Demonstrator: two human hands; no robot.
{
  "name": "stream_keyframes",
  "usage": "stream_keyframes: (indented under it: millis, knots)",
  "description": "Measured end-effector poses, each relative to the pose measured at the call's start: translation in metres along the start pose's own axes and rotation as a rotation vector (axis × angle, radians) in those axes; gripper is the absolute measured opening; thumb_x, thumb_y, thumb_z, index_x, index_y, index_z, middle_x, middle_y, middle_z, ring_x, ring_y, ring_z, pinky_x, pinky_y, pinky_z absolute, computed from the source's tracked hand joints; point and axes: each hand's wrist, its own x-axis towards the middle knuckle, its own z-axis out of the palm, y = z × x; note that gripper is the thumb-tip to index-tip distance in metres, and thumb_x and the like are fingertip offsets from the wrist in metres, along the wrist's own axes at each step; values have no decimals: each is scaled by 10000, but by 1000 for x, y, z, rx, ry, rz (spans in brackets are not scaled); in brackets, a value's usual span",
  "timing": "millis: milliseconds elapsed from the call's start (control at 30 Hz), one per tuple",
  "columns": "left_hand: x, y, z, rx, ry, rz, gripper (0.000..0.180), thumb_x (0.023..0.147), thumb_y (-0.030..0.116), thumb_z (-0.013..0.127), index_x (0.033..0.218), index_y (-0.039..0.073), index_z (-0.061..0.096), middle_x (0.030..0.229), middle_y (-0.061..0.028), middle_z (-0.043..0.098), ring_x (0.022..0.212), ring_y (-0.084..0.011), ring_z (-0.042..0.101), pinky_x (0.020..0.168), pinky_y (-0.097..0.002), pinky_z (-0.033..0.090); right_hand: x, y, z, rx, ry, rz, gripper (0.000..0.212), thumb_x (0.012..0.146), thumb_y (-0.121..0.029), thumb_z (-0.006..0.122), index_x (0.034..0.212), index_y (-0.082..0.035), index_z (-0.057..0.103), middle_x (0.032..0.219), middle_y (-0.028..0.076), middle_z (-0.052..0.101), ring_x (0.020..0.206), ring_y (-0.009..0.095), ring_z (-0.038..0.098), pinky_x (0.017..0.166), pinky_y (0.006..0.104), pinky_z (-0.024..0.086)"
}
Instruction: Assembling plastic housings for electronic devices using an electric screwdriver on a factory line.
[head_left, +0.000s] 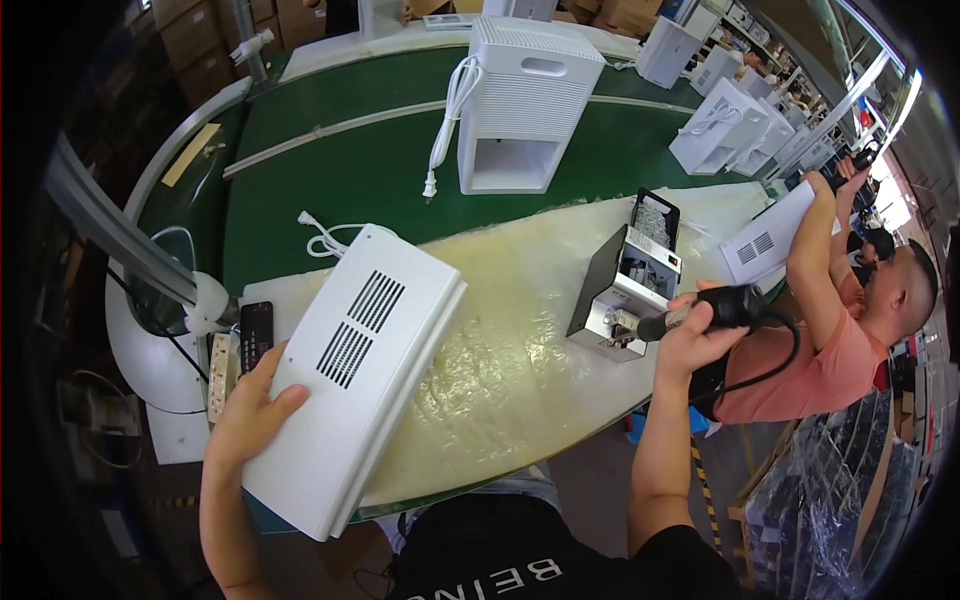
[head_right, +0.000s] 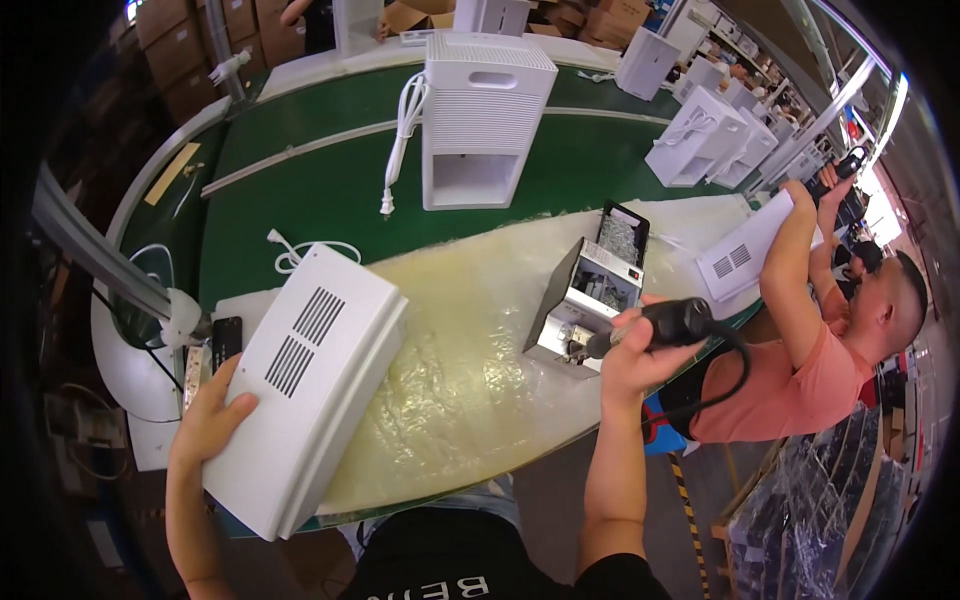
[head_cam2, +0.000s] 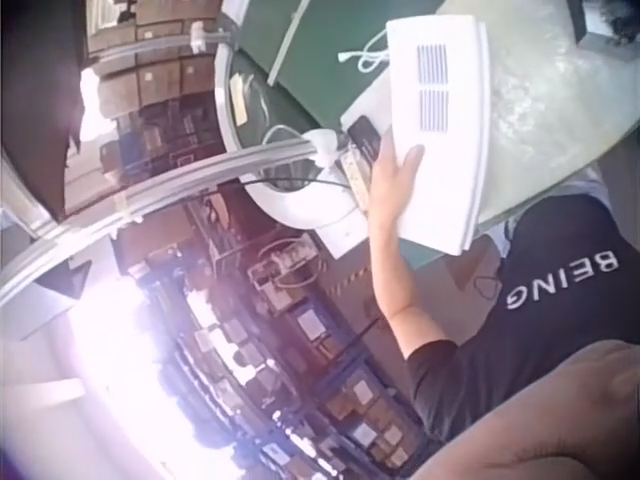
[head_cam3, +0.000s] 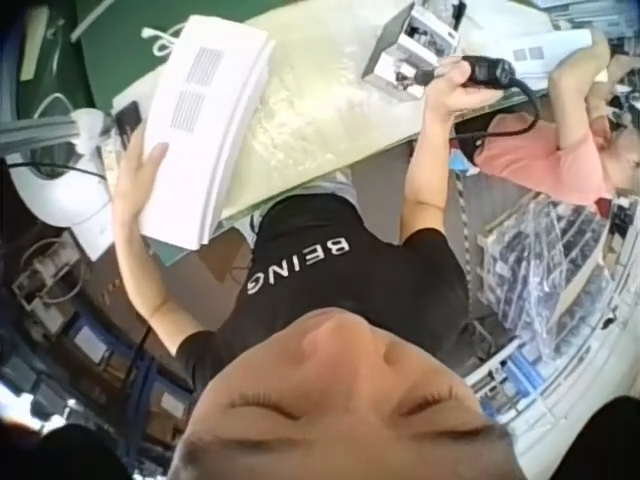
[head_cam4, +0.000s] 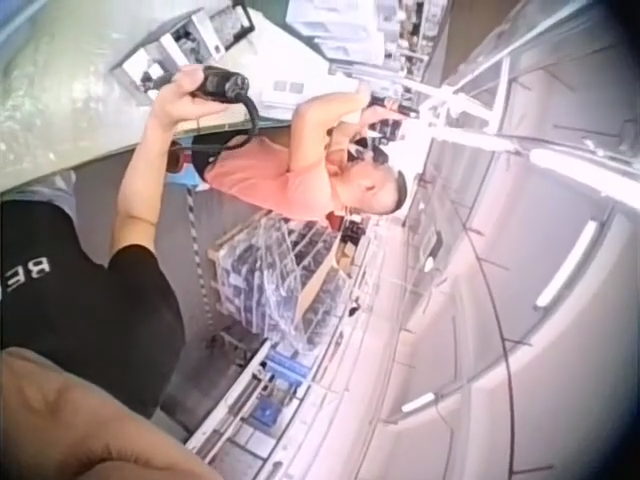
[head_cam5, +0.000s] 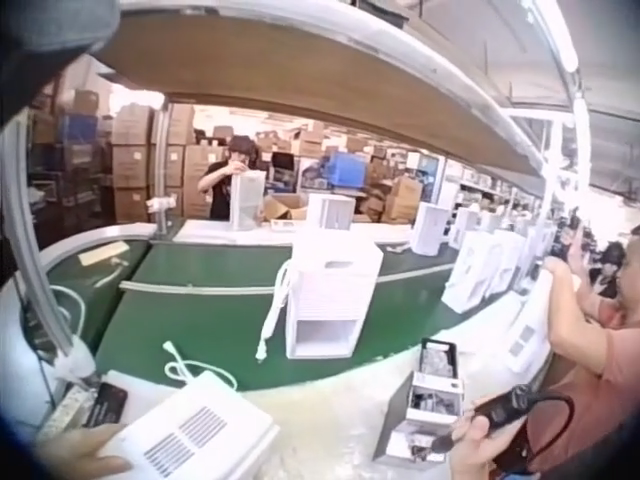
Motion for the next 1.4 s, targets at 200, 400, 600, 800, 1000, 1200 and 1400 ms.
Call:
stream_keyframes:
  millis: [200,400,600,800,1000,1200,1400]
  knots:
    - [-9,-5,-9,14,88,13,527,851,161,609,1316,1,423,1086,-177,617,989,-234,598,880,-322,447,-16,-28,27,-29,-72,259,271,899,-78,491,1123,-6,356,964,121,573,536,147,537,511,271,457]
    - [0,-8,-10,126,-9,25,550,855,244,612,1325,25,428,1086,-216,620,990,-285,620,875,-355,459,19,-131,100,314,-58,244,648,944,-410,449,1356,46,244,996,153,560,509,150,516,477,258,430]
    - [-8,-17,-16,131,-29,29,588,881,375,582,1333,36,421,1127,-238,596,1045,-353,580,897,-376,445,18,-224,211,826,-303,135,653,946,-442,431,1352,22,215,966,158,577,501,155,539,451,242,431]
    - [-8,-18,-15,197,-13,45,621,883,400,582,1353,43,390,1137,-240,589,1046,-363,575,894,-388,446,-16,-245,268,994,-487,99,546,939,-320,497,1322,-10,262,961,170,582,499,151,552,451,226,439]
    - [-8,-16,-17,212,-44,34,665,884,429,568,1352,1,367,1132,-261,579,1039,-383,572,888,-412,447,-30,-243,281,1020,-548,137,465,920,-273,526,1234,-14,301,933,163,578,503,143,553,449,232,453]
    - [-6,-18,-18,317,-37,67,689,893,467,532,1327,-41,366,1188,-271,544,1030,-413,564,891,-436,446,-37,-243,287,1032,-574,183,475,911,-295,549,1198,-3,309,924,158,581,505,139,554,447,235,454]
    - [-6,-24,-18,310,-44,109,673,898,459,525,1301,-61,381,1165,-280,550,989,-423,577,871,-446,455,-45,-248,289,1048,-653,199,489,902,-346,576,1150,8,347,930,154,587,531,133,564,455,232,455]
